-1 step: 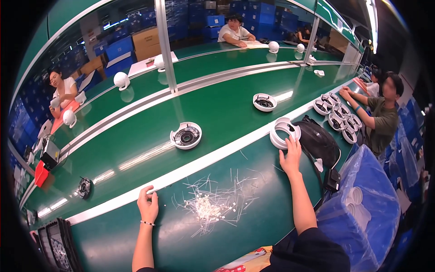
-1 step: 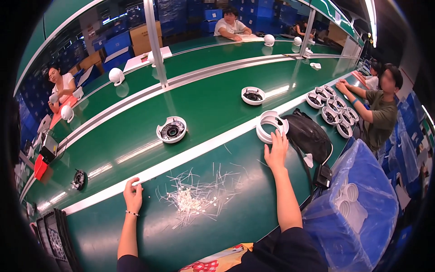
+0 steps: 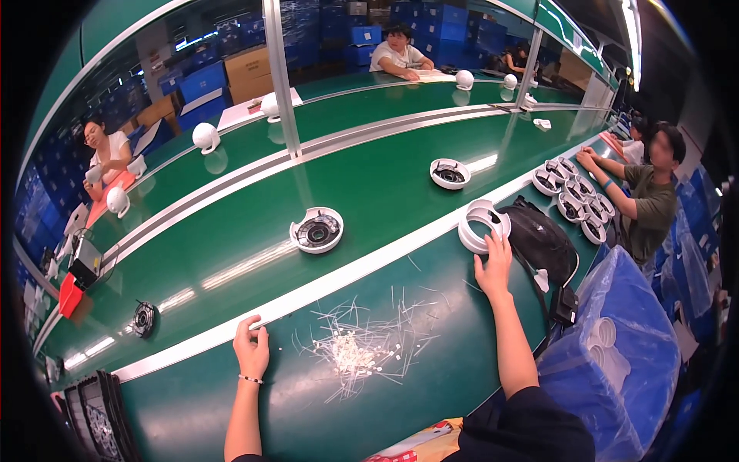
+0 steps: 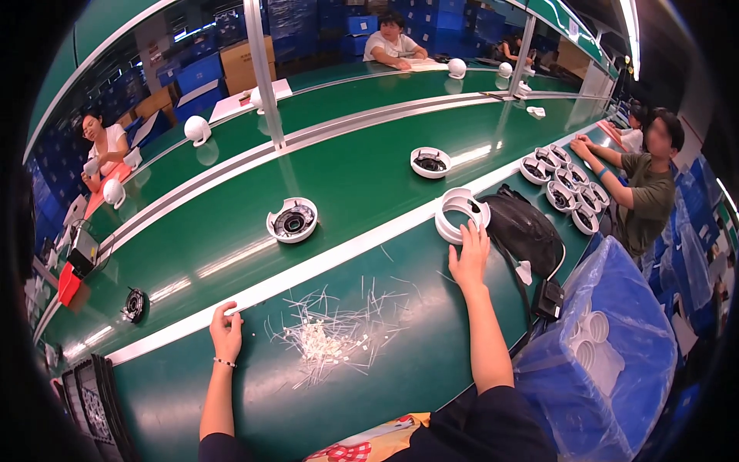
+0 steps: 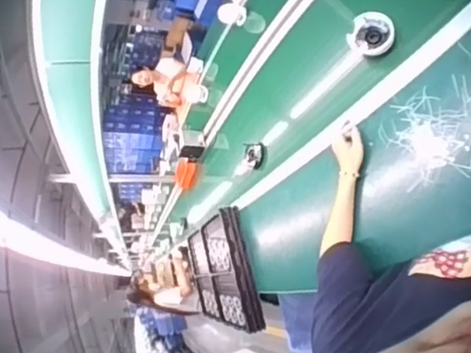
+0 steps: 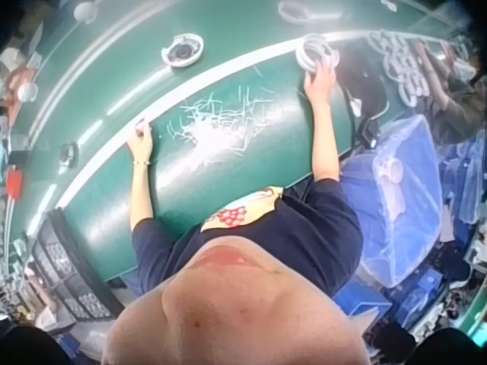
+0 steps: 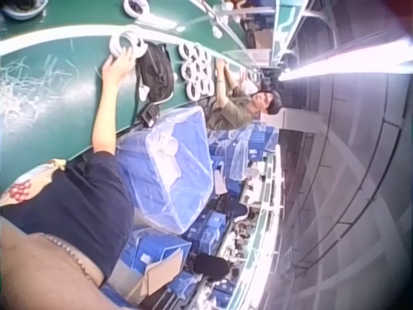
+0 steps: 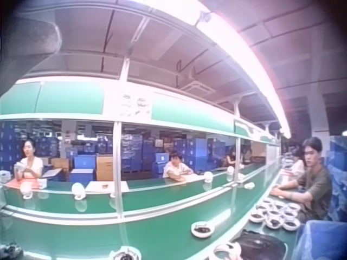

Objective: Assembling lighting fixture components by fitting plastic housings onto internal electronic modules at a factory conveyor belt.

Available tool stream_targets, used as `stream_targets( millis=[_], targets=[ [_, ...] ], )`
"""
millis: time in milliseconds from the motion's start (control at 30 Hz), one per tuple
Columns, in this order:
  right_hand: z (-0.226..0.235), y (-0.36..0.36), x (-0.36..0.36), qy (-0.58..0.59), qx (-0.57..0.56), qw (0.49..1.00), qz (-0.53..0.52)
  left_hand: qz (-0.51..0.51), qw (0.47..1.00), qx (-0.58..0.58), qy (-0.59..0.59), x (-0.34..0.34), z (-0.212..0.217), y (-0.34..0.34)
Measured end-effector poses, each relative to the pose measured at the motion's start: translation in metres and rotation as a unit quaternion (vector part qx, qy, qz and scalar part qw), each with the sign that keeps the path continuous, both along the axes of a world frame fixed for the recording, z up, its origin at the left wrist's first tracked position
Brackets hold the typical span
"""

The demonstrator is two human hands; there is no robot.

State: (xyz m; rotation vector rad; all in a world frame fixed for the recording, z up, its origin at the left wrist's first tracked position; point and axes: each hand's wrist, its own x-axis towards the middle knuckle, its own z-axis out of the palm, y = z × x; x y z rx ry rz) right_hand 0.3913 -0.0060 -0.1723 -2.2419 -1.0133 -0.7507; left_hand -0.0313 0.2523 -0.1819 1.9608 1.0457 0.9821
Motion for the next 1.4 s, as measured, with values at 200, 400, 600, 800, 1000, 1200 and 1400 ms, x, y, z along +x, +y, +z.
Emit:
stream_targets(
  millis=[200, 400, 600, 800, 1000, 1200, 1400],
  targets=[
    [0.003, 0.002, -0.003, -0.007, 0.003, 1.000, -0.001, -0.001, 1.000, 0.001, 0.023, -0.003, -0.001, 0.001],
    [0.002, 0.003, -0.002, -0.004, 0.017, 1.000, 0.000, -0.004, 1.000, 0.023, 0.006, -0.002, -0.001, 0.000],
    [0.002, 0.003, 0.000, -0.006, 0.020, 1.000, 0.000, -0.004, 1.000, 0.023, -0.002, 0.000, 0.000, 0.000],
    [0.003, 0.005, 0.000, 0.000, 0.037, 0.999, 0.005, -0.006, 1.000, 0.027, -0.003, 0.000, 0.005, -0.001],
    [0.003, 0.006, -0.004, -0.007, 0.050, 0.999, 0.008, -0.005, 1.000, 0.026, -0.008, -0.004, 0.004, -0.002],
    [0.008, 0.003, -0.005, -0.005, 0.056, 0.998, 0.007, -0.008, 0.999, 0.032, -0.012, -0.001, 0.004, -0.005],
    [0.013, -0.001, 0.009, -0.006, 0.081, 0.997, 0.004, -0.012, 0.999, 0.033, -0.018, 0.015, 0.007, -0.005]
  ],
)
